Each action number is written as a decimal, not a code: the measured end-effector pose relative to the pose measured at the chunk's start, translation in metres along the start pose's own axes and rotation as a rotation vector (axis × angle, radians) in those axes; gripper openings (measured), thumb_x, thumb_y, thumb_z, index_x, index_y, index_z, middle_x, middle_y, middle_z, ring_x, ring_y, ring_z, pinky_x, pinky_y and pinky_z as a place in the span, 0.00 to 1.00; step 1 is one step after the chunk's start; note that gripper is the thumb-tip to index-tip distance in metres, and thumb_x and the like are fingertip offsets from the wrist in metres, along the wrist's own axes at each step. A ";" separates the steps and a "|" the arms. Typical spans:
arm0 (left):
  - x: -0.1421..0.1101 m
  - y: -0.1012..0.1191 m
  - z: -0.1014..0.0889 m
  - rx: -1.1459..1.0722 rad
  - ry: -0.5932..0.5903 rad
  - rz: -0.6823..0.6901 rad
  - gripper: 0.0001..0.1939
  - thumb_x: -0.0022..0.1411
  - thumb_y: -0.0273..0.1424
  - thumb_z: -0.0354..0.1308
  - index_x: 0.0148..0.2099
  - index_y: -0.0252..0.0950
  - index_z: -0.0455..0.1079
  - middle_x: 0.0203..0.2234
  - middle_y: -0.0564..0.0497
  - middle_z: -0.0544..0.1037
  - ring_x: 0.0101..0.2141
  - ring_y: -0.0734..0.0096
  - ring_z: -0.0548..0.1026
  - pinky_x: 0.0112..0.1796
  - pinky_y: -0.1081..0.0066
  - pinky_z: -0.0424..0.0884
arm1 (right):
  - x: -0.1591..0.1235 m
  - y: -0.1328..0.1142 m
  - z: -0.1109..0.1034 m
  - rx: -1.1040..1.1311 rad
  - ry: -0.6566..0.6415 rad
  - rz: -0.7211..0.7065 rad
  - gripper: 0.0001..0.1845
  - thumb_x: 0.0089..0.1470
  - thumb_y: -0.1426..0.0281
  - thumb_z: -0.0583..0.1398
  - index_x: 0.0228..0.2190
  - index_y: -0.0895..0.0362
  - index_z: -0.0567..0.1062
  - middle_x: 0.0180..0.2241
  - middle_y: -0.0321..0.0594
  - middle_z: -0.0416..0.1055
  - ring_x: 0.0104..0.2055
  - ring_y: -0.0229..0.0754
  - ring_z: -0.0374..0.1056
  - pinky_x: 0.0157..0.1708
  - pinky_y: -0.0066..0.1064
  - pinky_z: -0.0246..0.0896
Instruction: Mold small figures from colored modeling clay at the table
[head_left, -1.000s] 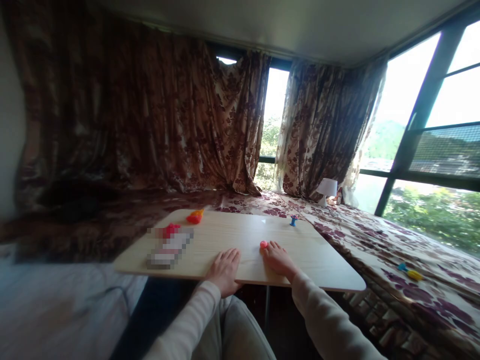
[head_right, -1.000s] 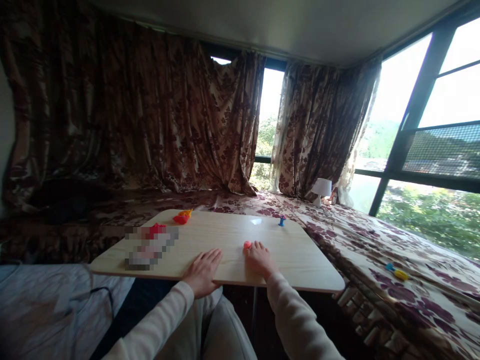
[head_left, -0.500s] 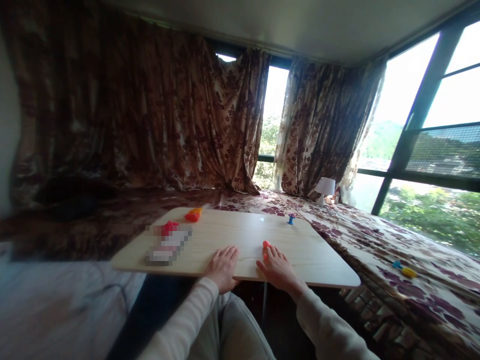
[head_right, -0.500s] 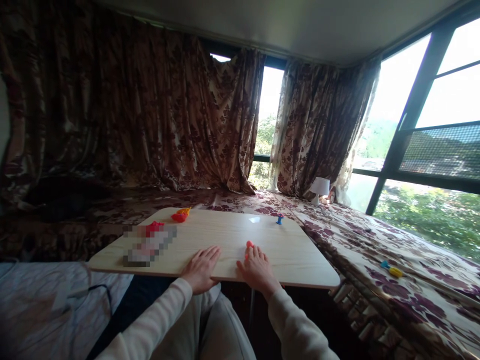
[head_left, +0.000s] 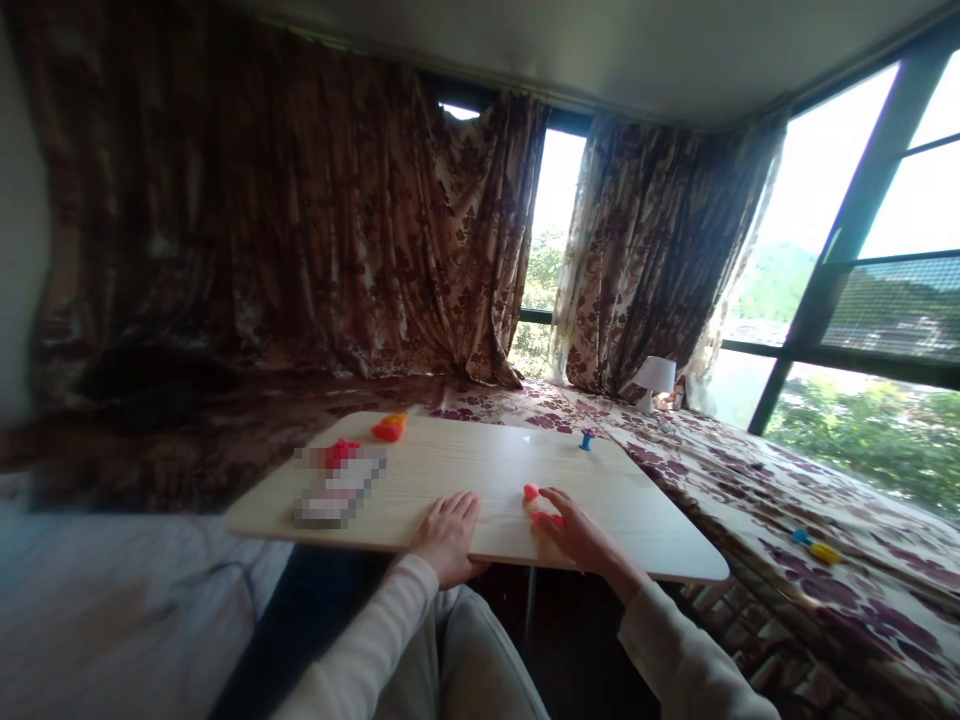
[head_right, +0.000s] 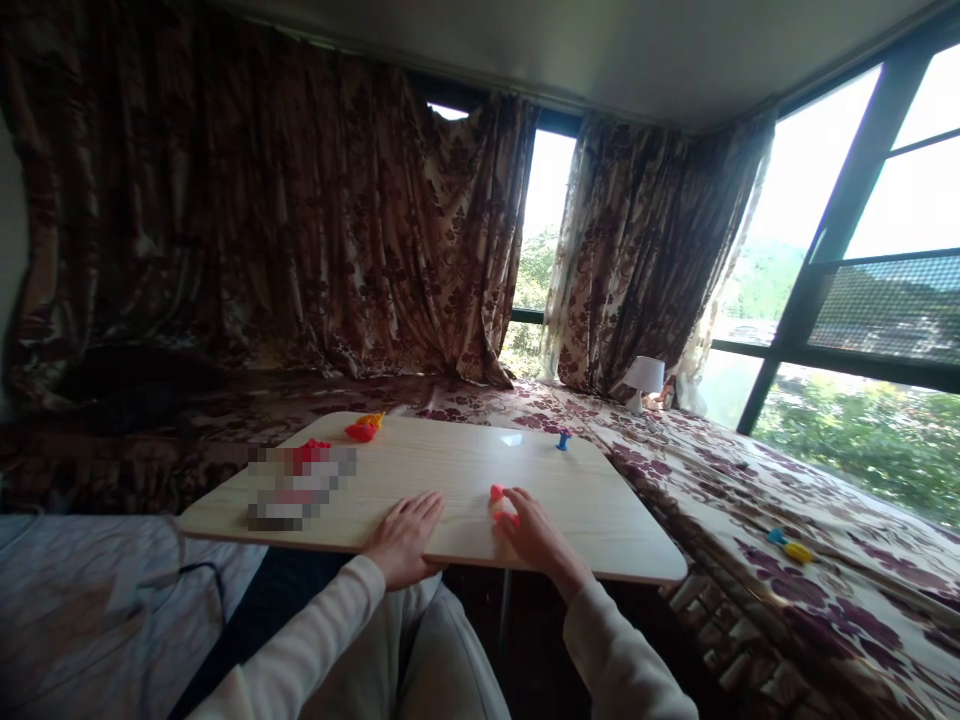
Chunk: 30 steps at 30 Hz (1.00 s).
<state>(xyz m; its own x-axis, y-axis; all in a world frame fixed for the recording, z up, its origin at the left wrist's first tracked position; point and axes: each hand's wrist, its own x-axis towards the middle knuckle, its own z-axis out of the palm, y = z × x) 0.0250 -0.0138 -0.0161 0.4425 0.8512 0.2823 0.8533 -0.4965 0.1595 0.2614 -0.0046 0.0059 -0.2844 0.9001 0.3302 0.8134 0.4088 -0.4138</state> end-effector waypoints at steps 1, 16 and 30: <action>0.000 0.000 0.000 -0.002 -0.003 0.000 0.43 0.45 0.46 0.55 0.61 0.34 0.52 0.60 0.43 0.57 0.59 0.60 0.52 0.58 0.59 0.43 | 0.004 0.001 -0.001 -0.003 0.010 0.010 0.24 0.52 0.68 0.52 0.51 0.63 0.66 0.52 0.51 0.64 0.54 0.46 0.60 0.54 0.34 0.52; 0.016 -0.011 -0.001 -0.709 0.267 -0.186 0.33 0.53 0.35 0.53 0.60 0.30 0.53 0.56 0.39 0.63 0.47 0.64 0.70 0.47 0.66 0.66 | 0.060 -0.070 0.040 0.308 0.078 -0.020 0.11 0.49 0.67 0.57 0.35 0.58 0.74 0.29 0.40 0.76 0.32 0.41 0.71 0.30 0.27 0.64; 0.025 -0.085 -0.033 -0.113 0.387 -0.604 0.15 0.55 0.26 0.48 0.44 0.36 0.70 0.42 0.40 0.73 0.44 0.53 0.68 0.42 0.57 0.63 | 0.012 -0.011 -0.017 -0.056 0.010 -0.106 0.12 0.44 0.71 0.58 0.34 0.55 0.77 0.36 0.43 0.70 0.40 0.45 0.66 0.42 0.33 0.58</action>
<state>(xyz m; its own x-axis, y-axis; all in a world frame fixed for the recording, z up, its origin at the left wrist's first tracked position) -0.0452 0.0444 0.0085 -0.2447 0.8714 0.4252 0.8747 0.0093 0.4845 0.2576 -0.0007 0.0293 -0.3651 0.8507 0.3781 0.8063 0.4920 -0.3285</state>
